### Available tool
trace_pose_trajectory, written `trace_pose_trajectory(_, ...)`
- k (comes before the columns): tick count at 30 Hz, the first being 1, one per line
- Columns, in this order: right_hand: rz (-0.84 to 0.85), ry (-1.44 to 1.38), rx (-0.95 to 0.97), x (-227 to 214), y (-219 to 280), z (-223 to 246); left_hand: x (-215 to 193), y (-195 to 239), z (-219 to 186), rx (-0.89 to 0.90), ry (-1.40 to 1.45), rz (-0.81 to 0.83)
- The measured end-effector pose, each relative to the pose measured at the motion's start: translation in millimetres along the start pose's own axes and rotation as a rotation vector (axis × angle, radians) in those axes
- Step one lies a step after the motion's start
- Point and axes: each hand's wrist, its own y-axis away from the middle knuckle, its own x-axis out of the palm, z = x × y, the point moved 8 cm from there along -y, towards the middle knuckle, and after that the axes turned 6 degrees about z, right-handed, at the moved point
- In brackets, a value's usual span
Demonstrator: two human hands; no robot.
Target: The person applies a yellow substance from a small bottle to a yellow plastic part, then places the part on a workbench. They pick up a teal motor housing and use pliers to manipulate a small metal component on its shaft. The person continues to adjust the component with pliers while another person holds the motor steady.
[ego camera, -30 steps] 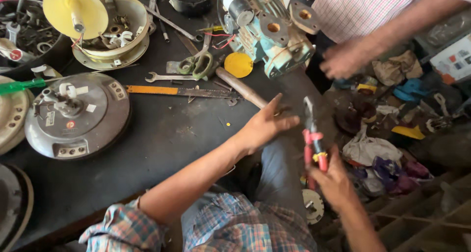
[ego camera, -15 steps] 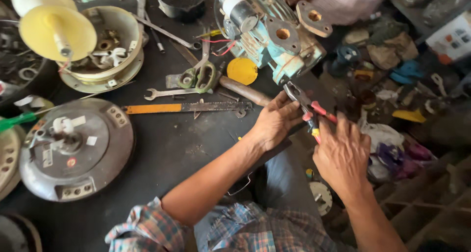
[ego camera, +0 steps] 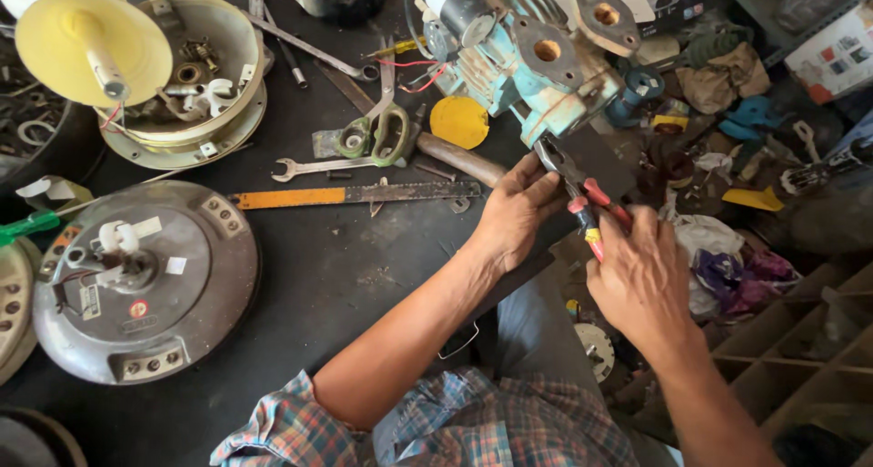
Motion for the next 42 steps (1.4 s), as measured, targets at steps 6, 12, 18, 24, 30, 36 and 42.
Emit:
trace_pose_trajectory(6, 0.558, -0.710, 0.174, 65, -15, -60, -3, -9, 6, -0.006, 0.109, -0.057)
trace_pose_trajectory(12, 0.828, -1.521, 0.258, 100, -25, -84, 7, -13, 7, -0.039, 0.210, -0.001)
trace_pose_trajectory(18, 0.237, -0.712, 0.083, -5, -12, -71, 10, -14, 9, 0.064, 0.351, -0.042)
trace_pose_trajectory(24, -0.054, 0.335, 0.011, -38, 20, 10, 13, -13, 8, 0.081, 0.377, -0.042)
trace_pose_trajectory(30, -0.046, 0.154, -0.085, -13, 17, -14, 15, -10, 0, 0.089, 0.363, 0.033)
trace_pose_trajectory(36, 0.703, -1.333, 0.309, 93, -5, -103, 0, -16, 9, 0.010, 0.172, -0.075)
trace_pose_trajectory(42, 0.577, -1.426, 0.372, 79, -12, -105, -4, -17, 16, 0.029, 0.147, -0.082)
